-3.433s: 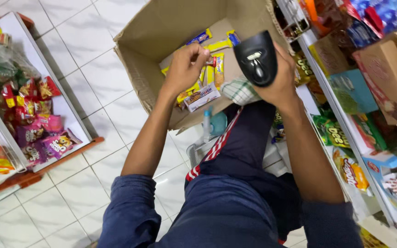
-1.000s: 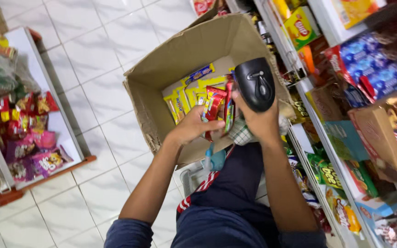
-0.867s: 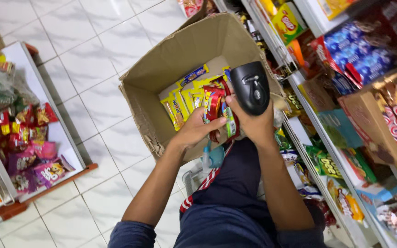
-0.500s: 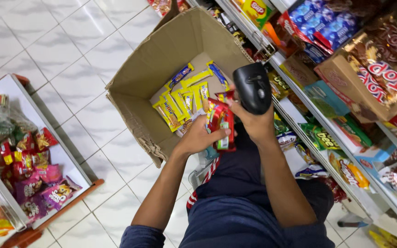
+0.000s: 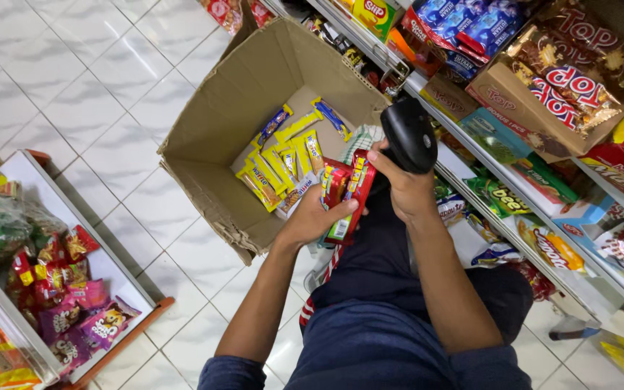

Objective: The person scans snacks and candy bars using a handheld barcode scanner and places them into a cardboard box.

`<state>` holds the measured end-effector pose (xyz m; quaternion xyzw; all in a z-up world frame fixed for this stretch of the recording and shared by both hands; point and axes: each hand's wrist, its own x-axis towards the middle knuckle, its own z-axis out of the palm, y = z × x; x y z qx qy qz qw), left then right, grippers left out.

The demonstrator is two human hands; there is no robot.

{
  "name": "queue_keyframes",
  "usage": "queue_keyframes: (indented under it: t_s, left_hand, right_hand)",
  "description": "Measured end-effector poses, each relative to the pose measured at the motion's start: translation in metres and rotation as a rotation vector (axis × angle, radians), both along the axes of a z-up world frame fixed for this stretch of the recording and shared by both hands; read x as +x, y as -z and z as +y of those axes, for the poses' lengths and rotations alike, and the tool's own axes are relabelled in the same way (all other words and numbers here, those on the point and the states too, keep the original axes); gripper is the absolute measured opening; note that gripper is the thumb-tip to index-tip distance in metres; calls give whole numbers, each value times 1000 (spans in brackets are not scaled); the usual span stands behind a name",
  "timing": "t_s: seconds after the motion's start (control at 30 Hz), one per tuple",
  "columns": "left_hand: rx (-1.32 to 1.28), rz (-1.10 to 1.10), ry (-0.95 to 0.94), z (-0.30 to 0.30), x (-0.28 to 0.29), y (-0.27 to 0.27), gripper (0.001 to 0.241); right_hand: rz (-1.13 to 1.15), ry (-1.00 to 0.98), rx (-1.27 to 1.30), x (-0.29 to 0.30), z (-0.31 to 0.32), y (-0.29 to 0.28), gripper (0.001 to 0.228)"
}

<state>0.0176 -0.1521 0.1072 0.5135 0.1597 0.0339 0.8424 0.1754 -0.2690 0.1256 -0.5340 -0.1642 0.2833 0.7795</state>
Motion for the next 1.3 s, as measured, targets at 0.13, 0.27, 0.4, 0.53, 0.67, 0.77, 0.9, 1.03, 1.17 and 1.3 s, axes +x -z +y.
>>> queue_keyframes:
  t_s: [0.13, 0.27, 0.4, 0.53, 0.67, 0.77, 0.9, 1.03, 1.17, 1.3]
  left_hand:
    - [107, -62, -44, -2, 0, 21, 29]
    - [-41, -34, -223, 4, 2, 27, 32]
    - [-199, -49, -364, 7, 4, 16, 35]
    - [-248, -71, -363, 9, 6, 7, 37]
    - [-210, -84, -367, 12, 8, 15, 37]
    - [-97, -85, -394, 13, 17, 21, 33]
    - [106, -6, -443, 9, 26, 7, 32]
    - [166, -27, -421, -2, 38, -13, 44]
    - [246, -145, -382, -32, 59, -3, 44]
    - [205, -103, -307, -47, 60, 12, 47]
  right_hand:
    - [-67, 132, -34, 1, 3, 12, 27]
    - [-308, 358, -355, 9, -2, 27, 35]
    - [-774, 538, -561, 1, -2, 56, 72]
    - [-739, 438, -565, -4, 3, 79, 57]
    - [-331, 382, -459, 1, 8, 94, 50]
    - [-261, 365, -369, 9, 0, 93, 43]
    - [-255, 383, -191, 12, -38, 74, 40]
    - [-447, 176, -171, 11, -78, 46, 38]
    - [-618, 33, -222, 4, -82, 25, 41]
    - [-384, 209, -260, 2, -71, 12, 38]
